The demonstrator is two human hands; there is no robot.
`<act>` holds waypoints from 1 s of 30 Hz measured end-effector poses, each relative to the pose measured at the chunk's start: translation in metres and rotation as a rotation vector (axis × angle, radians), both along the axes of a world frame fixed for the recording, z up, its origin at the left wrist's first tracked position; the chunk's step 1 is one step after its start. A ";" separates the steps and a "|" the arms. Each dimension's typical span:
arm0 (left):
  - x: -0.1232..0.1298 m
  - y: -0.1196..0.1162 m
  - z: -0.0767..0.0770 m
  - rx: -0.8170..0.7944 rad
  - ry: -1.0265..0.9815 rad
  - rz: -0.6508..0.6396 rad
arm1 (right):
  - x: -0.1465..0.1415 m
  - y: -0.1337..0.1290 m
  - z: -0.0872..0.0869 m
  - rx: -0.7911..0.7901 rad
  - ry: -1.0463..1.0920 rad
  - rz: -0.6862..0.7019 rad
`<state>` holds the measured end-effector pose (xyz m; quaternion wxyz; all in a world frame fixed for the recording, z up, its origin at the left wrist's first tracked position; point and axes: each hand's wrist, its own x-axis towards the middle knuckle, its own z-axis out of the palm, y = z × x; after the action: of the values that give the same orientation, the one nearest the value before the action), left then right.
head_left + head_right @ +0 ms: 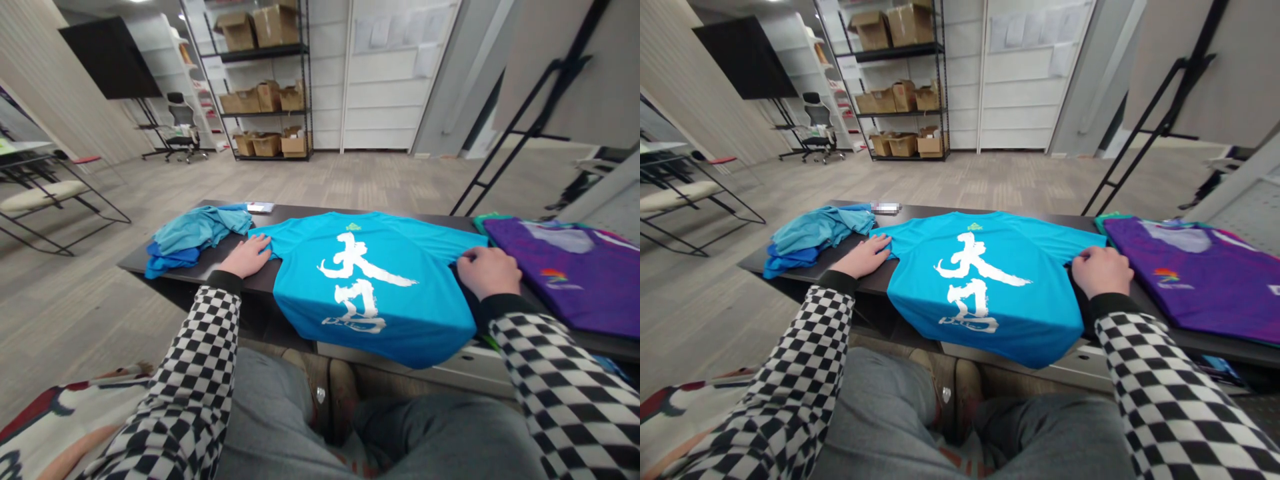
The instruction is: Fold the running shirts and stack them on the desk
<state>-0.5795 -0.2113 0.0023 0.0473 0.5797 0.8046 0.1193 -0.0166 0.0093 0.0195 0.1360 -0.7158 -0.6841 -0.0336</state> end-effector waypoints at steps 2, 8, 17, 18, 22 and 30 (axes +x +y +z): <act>0.000 0.005 0.003 0.071 0.035 0.021 | -0.001 -0.002 0.002 -0.006 -0.006 -0.004; 0.020 0.051 0.016 0.239 0.076 -0.144 | -0.002 -0.002 0.000 -0.003 -0.007 0.016; 0.024 0.099 0.029 -0.176 0.114 -0.126 | 0.000 0.003 -0.006 0.024 0.022 0.042; 0.024 0.105 0.031 -0.117 0.120 -0.137 | -0.001 0.003 -0.006 0.023 0.022 0.042; 0.038 0.124 0.026 -0.057 0.128 -0.202 | -0.001 0.002 -0.007 0.024 0.037 0.042; 0.052 0.148 0.037 -0.249 0.140 -0.153 | -0.002 -0.002 -0.007 0.046 0.041 0.059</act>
<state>-0.5273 -0.0635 0.0389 0.0714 0.6358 0.7681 -0.0260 -0.0189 0.0076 0.0124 0.1674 -0.6924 -0.7012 -0.0308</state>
